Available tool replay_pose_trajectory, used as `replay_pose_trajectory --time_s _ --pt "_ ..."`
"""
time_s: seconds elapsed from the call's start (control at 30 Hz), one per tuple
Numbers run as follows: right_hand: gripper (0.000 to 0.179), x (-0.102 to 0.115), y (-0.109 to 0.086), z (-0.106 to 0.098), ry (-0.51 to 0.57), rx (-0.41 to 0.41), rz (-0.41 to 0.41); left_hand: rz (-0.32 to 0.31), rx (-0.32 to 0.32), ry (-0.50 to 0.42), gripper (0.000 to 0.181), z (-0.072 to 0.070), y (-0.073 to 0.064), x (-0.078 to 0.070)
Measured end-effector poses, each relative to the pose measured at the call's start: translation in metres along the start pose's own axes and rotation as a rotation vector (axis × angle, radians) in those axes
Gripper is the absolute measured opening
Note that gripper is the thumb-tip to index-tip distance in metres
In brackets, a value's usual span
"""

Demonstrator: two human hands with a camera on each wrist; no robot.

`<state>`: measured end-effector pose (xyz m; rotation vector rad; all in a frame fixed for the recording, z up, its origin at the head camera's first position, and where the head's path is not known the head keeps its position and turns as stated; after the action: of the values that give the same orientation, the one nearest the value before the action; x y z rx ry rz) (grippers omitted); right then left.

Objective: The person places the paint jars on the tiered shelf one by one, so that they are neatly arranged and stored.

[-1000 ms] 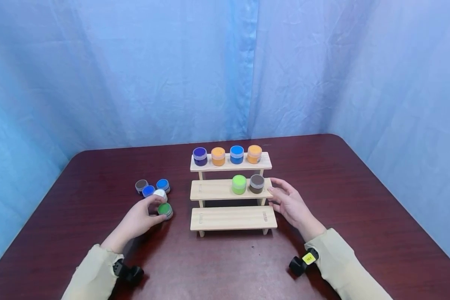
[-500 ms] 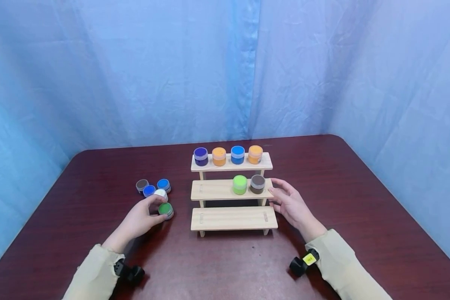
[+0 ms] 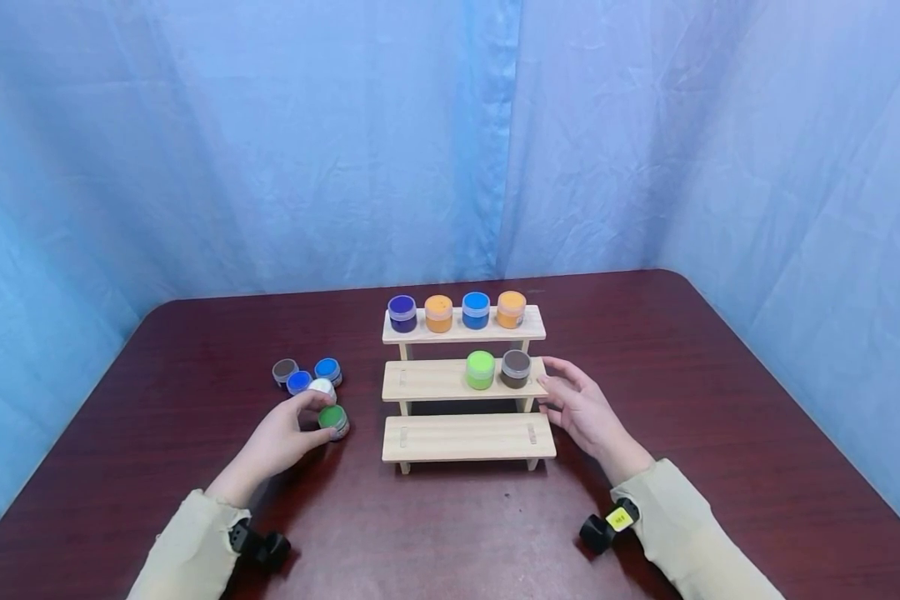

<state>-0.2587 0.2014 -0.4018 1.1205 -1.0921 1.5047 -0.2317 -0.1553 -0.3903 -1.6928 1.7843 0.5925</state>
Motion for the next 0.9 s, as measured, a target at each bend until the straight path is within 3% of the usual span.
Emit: replay_pose_trajectory --time_s 0.4,0.9 --pt "0.042 0.000 0.000 0.000 -0.023 -0.003 -0.001 -0.015 -0.020 -0.012 0.034 -0.004 0.000 0.000" --pt "0.049 0.000 0.000 0.000 -0.036 0.001 0.003 0.042 -0.150 -0.080 0.039 -0.018 -0.002 -0.014"
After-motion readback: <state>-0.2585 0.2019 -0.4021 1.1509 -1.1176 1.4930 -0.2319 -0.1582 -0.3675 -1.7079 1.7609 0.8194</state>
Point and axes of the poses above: each hand's wrist, its own y-axis towards the middle knuckle, its own z-axis out of the palm, x = y × z, the point moved 10 cm from there along y, towards the middle knuckle, and after that the axes turned 3 degrees about -z, right-handed, at the moved point
